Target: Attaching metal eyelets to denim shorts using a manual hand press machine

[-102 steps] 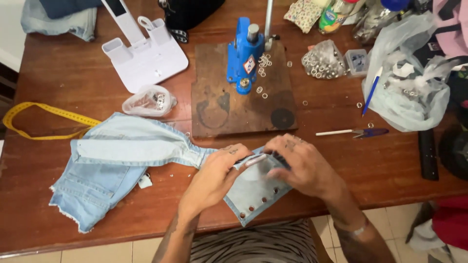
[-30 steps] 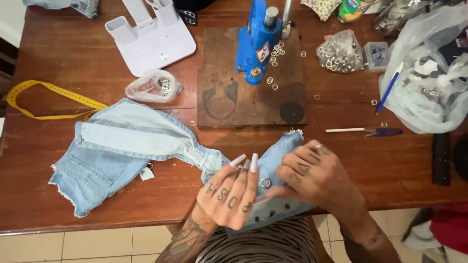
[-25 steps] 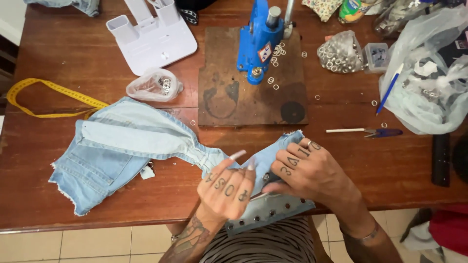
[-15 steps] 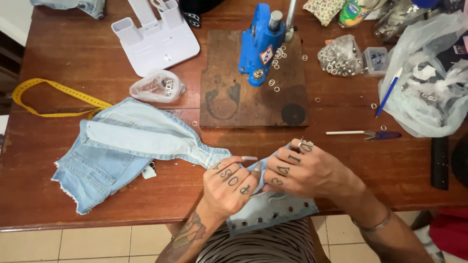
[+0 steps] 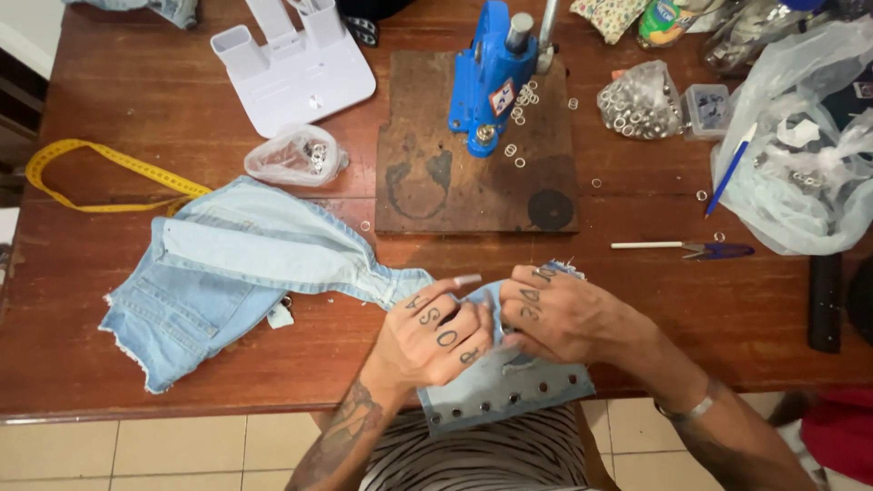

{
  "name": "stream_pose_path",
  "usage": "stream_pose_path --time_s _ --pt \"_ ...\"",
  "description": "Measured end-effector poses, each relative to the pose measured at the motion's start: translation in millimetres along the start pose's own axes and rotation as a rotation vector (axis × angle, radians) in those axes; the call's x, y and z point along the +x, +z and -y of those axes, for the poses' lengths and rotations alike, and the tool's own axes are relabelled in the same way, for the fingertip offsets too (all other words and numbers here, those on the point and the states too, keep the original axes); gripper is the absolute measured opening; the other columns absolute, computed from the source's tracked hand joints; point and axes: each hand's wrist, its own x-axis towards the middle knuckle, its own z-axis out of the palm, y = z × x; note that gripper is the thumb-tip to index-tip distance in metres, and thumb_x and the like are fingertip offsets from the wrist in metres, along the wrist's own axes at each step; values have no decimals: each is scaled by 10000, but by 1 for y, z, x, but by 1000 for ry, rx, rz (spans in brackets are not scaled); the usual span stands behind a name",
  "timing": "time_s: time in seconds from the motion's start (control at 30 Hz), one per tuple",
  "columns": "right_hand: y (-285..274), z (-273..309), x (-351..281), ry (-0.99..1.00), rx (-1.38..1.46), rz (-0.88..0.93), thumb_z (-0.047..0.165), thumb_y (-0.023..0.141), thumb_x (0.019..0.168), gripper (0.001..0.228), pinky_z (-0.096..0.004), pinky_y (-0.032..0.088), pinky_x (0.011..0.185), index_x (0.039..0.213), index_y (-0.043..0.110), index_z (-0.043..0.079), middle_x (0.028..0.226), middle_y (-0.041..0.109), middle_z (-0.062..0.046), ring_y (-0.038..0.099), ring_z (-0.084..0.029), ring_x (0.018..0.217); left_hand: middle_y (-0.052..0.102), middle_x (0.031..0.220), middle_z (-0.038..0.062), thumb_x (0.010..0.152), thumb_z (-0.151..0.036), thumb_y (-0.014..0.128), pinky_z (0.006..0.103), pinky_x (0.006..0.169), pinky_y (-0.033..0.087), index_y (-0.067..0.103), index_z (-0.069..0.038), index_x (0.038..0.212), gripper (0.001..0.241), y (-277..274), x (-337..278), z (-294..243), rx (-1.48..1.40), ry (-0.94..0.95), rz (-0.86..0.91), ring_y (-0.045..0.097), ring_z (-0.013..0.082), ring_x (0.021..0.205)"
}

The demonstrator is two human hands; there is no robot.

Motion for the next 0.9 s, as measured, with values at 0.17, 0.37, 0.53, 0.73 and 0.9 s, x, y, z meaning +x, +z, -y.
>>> stream_pose_path --time_s 0.17,0.37,0.53,0.73,0.9 --pt "-8 3 13 237 596 23 387 409 1322 482 -493 603 775 1018 644 97 902 491 -51 611 -377 833 704 869 164 1244 -7 589 430 867 796 816 -30 948 373 3 -7 3 127 156 21 602 237 660" --pt "-6 16 2 394 918 22 254 488 1340 437 -486 607 850 1053 701 3 945 596 -129 621 -357 885 754 934 162 1240 -40 607 403 914 781 820 -31 953 358 -2 -17 15 -54 243 76 675 234 737" --pt "-7 34 17 1005 747 -283 340 555 1285 462 -597 528 1200 1500 675 -51 1372 721 -279 699 -401 1309 717 1463 205 1279 -193 686 635 1228 567 725 -54 1484 251 -11 2 17 -69 -168 134 723 404 1267" --pt "56 50 37 1373 754 -648 381 585 1225 372 -348 425 1112 1468 653 108 1407 620 -28 549 -147 1283 689 1205 160 1181 -571 568 522 1059 520 661 -76 1207 504 4 -38 -73 -149 -965 178 669 378 1121" --pt "44 54 68 1417 879 -610 339 633 1246 250 -324 422 761 1065 712 185 859 516 78 482 -91 794 494 937 40 1229 -694 499 512 859 429 512 -135 995 606 8 -34 -47 -266 -952 333 529 319 815"
